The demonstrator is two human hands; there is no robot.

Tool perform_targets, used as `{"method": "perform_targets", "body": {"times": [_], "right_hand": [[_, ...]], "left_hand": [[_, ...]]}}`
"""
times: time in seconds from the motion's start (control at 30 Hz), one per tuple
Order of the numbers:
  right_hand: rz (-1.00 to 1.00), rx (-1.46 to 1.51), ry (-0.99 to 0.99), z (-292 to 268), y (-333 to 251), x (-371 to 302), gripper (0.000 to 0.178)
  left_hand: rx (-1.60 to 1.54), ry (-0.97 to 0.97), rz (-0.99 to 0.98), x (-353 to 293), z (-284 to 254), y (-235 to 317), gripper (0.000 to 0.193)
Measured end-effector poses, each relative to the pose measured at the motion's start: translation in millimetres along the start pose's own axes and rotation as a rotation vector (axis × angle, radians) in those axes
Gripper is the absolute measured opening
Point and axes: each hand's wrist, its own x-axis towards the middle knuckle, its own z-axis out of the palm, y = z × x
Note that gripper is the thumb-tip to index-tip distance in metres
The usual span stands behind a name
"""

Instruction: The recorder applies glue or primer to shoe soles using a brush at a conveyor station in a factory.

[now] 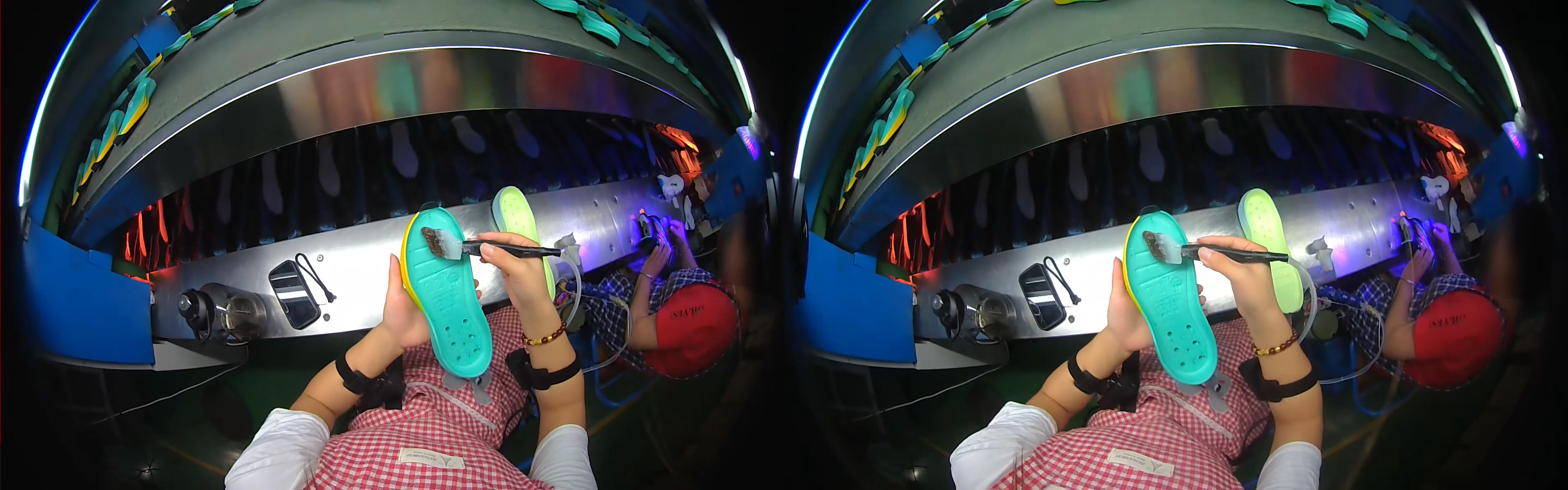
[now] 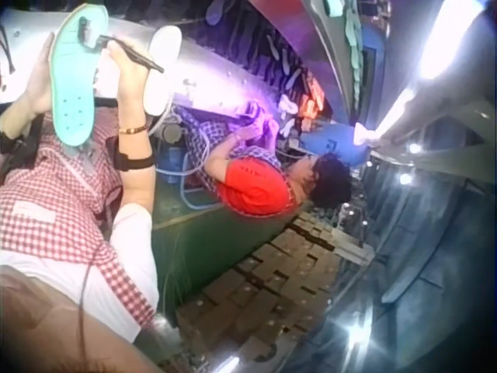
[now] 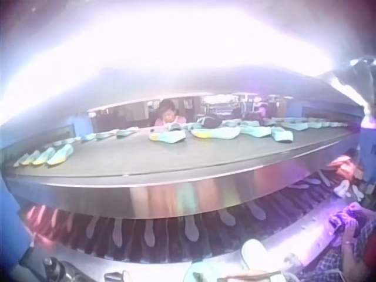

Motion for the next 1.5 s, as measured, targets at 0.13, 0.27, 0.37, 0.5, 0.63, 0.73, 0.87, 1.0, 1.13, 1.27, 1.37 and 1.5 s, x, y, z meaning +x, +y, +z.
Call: {"method": "perform_targets", "body": {"times": [0.13, 0.27, 0.37, 0.5, 0.63, 0.73, 0.87, 1.0, 1.13, 1.27, 1.37, 1.5], "right_hand": [[-0.114, -0.182, -0.033, 16, -5, 7, 0.022], [-0.552, -0.622, -0.137, 37, -3, -9, 0.020], [-0.527, -0.753, -0.306, 32, -10, -35, 0.018], [-0.251, -0.625, -0.636, 10, -32, -51, 0.018], [-0.073, -0.226, -0.303, 11, -54, -43, 0.019], [-0.126, -0.300, -0.143, 23, -59, -36, 0.019], [-0.390, -0.356, -0.554, 26, -57, -50, 0.021], [-0.125, -0.247, -0.235, 17, -51, -52, 0.021], [-0.489, -0.333, -0.687, 16, -51, -51, 0.021], [-0.630, -0.605, -0.447, 20, -55, -56, 0.024], [-0.672, -0.628, -0.677, 19, -55, -63, 0.022], [-0.598, -0.468, -0.355, 12, -54, -68, 0.024]], "left_hand": [[0.053, 0.009, 0.087, 7, -1, -8, 0.085], [0.050, 0.388, 0.226, 17, 0, -6, 0.078], [0.137, 0.383, 0.267, 15, 0, 22, 0.077], [0.262, 0.283, 0.173, 1, 3, 41, 0.086], [0.024, 0.094, 0.095, 3, 15, 14, 0.087], [0.083, 0.148, 0.047, 11, 26, 2, 0.086], [0.078, -0.057, 0.087, 10, 36, 11, 0.078], [-0.039, 0.214, 0.181, 6, 38, 14, 0.079], [0.288, 0.010, 0.307, 7, 40, 20, 0.090], [0.394, 0.052, 0.480, 8, 48, 31, 0.095], [0.318, 0.024, 0.591, 6, 57, 39, 0.096], [0.303, 0.043, 0.623, 5, 68, 43, 0.097]]}}
